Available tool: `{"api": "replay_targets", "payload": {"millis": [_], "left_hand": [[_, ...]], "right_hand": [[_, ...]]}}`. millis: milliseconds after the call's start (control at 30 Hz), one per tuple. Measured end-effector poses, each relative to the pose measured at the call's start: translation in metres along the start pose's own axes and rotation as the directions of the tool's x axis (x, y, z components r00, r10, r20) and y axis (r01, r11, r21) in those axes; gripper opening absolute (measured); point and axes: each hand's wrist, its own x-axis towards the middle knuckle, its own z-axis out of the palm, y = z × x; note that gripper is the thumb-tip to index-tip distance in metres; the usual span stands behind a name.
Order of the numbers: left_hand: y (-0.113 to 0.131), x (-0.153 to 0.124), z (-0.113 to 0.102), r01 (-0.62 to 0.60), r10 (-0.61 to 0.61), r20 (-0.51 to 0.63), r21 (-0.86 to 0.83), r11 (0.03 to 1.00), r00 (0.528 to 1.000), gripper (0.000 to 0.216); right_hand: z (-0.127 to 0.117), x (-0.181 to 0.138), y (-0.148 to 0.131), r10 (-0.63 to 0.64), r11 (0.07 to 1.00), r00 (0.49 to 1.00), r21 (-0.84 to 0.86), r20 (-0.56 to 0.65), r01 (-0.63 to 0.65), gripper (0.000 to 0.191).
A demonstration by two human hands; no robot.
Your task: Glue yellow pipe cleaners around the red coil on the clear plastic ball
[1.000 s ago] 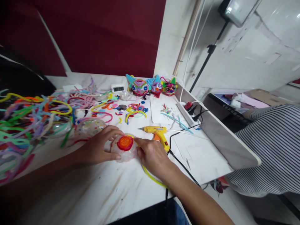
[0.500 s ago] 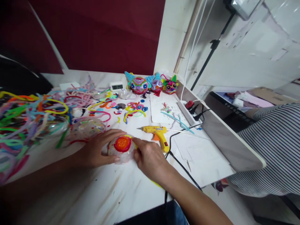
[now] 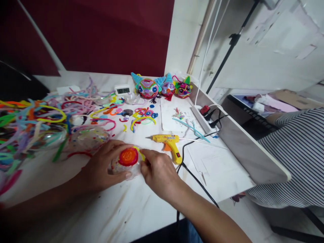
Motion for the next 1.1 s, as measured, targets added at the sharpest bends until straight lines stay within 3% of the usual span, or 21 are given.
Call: {"api": "replay_targets", "payload": {"millis": [233, 500, 733, 933, 1100], "left_hand": [[0.000, -0.007, 0.008, 0.007, -0.007, -0.033, -0.002, 1.000, 0.999, 0.065], [-0.007, 0.001, 0.009, 0.037, -0.025, -0.126, 0.096, 0.995, 0.992, 0.059], [-0.016, 0.004, -0.005, -0.044, 0.043, 0.009, 0.086, 0.995, 0.999, 0.060], [-0.016, 0.006, -0.014, -0.020, 0.014, 0.066, 0.100, 0.995, 0.998, 0.063], [-0.012, 0.008, -0.018, -0.011, 0.004, 0.094, 0.070, 0.997, 0.996, 0.058]], "right_hand": [[0.004, -0.005, -0.001, 0.020, 0.997, 1.000, 0.077, -0.001, -0.019, 0.044], [-0.005, 0.028, 0.002, -0.007, 1.000, 0.996, -0.009, 0.093, 0.008, 0.047], [-0.011, 0.031, 0.004, -0.012, 0.999, 0.991, -0.028, 0.130, 0.016, 0.053], [-0.012, 0.028, 0.009, -0.008, 0.999, 0.990, -0.043, 0.142, 0.014, 0.058], [-0.019, 0.013, 0.021, 0.005, 0.999, 0.996, -0.041, 0.089, -0.001, 0.041]]}}
